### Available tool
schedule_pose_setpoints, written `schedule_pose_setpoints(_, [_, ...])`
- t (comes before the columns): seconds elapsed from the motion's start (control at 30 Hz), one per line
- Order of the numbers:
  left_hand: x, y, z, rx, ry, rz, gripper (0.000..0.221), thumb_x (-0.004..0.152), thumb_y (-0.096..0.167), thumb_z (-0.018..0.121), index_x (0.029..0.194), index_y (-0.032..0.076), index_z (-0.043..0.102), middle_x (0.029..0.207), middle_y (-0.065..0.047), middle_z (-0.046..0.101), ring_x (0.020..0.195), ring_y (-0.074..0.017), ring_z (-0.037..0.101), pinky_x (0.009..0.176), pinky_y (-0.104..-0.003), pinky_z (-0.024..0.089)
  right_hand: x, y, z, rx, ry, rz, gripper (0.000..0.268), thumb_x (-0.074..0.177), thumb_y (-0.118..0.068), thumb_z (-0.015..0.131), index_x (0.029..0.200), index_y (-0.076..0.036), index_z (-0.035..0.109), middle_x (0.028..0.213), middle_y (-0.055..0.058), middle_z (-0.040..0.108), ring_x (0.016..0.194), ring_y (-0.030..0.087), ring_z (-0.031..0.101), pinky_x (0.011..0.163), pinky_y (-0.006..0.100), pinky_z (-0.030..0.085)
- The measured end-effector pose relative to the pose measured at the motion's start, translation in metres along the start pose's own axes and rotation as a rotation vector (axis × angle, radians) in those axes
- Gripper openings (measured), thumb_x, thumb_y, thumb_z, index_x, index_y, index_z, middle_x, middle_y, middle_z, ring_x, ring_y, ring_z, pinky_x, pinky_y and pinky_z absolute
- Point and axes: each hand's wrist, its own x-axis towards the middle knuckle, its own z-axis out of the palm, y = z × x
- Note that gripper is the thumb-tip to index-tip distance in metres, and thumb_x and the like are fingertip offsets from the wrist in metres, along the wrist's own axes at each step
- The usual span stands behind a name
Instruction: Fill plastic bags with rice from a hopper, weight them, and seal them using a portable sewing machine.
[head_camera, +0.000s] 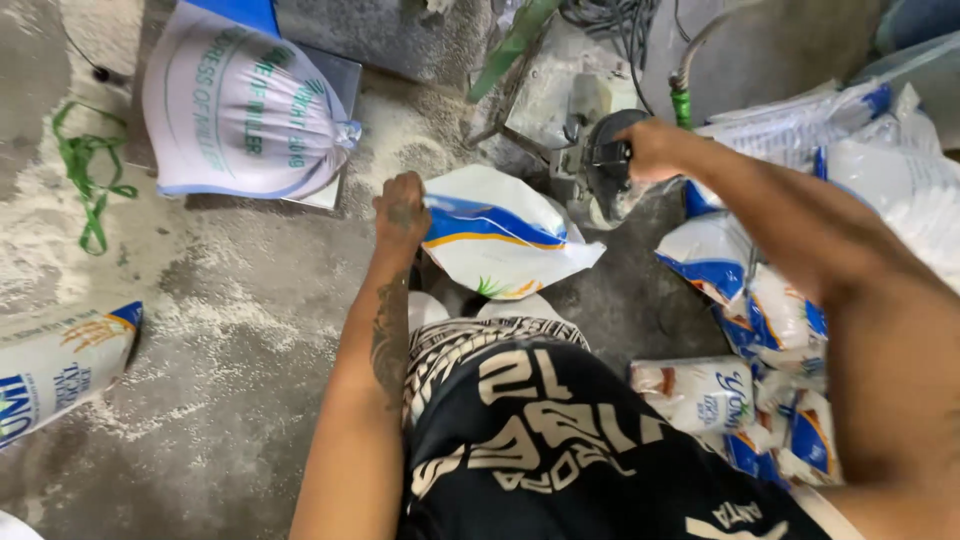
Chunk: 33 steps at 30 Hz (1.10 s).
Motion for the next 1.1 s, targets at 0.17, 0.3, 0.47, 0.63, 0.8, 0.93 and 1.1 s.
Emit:
schedule_pose_setpoints(0.17, [-0.030, -0.007, -0.008, 0.202, 0.133, 0.171, 0.050, 0.078, 0.007, 0.066, 0.126, 0.010, 0.057, 0.113, -0.007, 0.062, 0.111, -0.0284, 0.060, 0.085, -0.053, 0.049, 0.077, 0.047, 0.025, -0.281, 0.051, -0.189, 0.055, 0.082, -0.006, 0.066, 0.136, -0.017, 0.067, 0.114, 0.021, 0.074, 0.105, 0.039, 0.071, 0.090, 0.047, 0.057])
schedule_pose_setpoints(0.3, [-0.027, -0.016, -0.001, 0.333, -0.006, 0.125, 0.039, 0.075, 0.011, 0.068, 0.113, 0.014, 0.059, 0.111, -0.005, 0.061, 0.109, -0.0268, 0.061, 0.085, -0.052, 0.050, 0.095, 0.068, 0.023, -0.395, 0.029, -0.130, 0.052, 0.084, -0.008, 0.064, 0.133, -0.022, 0.068, 0.120, 0.015, 0.074, 0.111, 0.036, 0.070, 0.093, 0.048, 0.057])
schedule_pose_setpoints(0.47, [0.007, 0.023, -0.040, 0.385, -0.120, 0.099, 0.035, 0.078, 0.018, 0.070, 0.112, 0.010, 0.063, 0.111, -0.009, 0.060, 0.107, -0.0308, 0.060, 0.083, -0.054, 0.050, 0.062, 0.046, 0.052, -0.249, 0.288, -0.014, 0.060, 0.087, -0.005, 0.062, 0.145, -0.020, 0.059, 0.135, 0.022, 0.062, 0.123, 0.043, 0.060, 0.099, 0.050, 0.052])
schedule_pose_setpoints(0.63, [0.044, 0.042, -0.030, 0.357, -0.145, 0.163, 0.037, 0.081, 0.031, 0.070, 0.105, 0.004, 0.063, 0.114, -0.017, 0.057, 0.109, -0.0363, 0.059, 0.080, -0.058, 0.051, 0.011, -0.058, 0.097, -0.011, 0.745, -0.245, 0.054, 0.084, -0.003, 0.058, 0.137, 0.000, 0.060, 0.152, 0.028, 0.046, 0.138, 0.044, 0.044, 0.118, 0.049, 0.035])
schedule_pose_setpoints(0.8, [0.069, -0.035, 0.051, 0.419, -0.074, 0.295, 0.049, 0.094, 0.044, 0.066, 0.118, 0.002, 0.059, 0.121, -0.023, 0.054, 0.111, -0.0413, 0.056, 0.082, -0.060, 0.051, 0.048, -0.075, 0.179, 0.471, 0.641, 0.177, 0.050, 0.087, -0.006, 0.056, 0.136, 0.006, 0.056, 0.150, 0.032, 0.043, 0.139, 0.048, 0.040, 0.118, 0.051, 0.033])
schedule_pose_setpoints(0.93, [0.097, -0.017, 0.048, 0.455, -0.427, 0.053, 0.071, 0.090, 0.062, 0.058, 0.135, 0.007, 0.051, 0.140, -0.024, 0.051, 0.130, -0.0490, 0.047, 0.083, -0.076, 0.045, 0.116, -0.053, 0.258, 0.509, 0.343, 0.466, 0.057, 0.098, -0.038, 0.063, 0.135, 0.005, 0.064, 0.152, 0.023, 0.055, 0.148, 0.045, 0.042, 0.126, 0.053, 0.036])
schedule_pose_setpoints(1.1, [0.090, -0.082, 0.068, 0.147, -0.729, -0.124, 0.105, 0.085, 0.076, 0.055, 0.157, 0.009, 0.020, 0.142, -0.029, 0.053, 0.129, -0.0473, 0.053, 0.101, -0.053, 0.046, 0.003, -0.101, 0.183, 0.748, -0.034, 0.785, 0.135, 0.065, -0.084, 0.074, 0.157, -0.001, 0.022, 0.155, 0.023, 0.035, 0.142, 0.045, 0.031, 0.110, 0.075, 0.022])
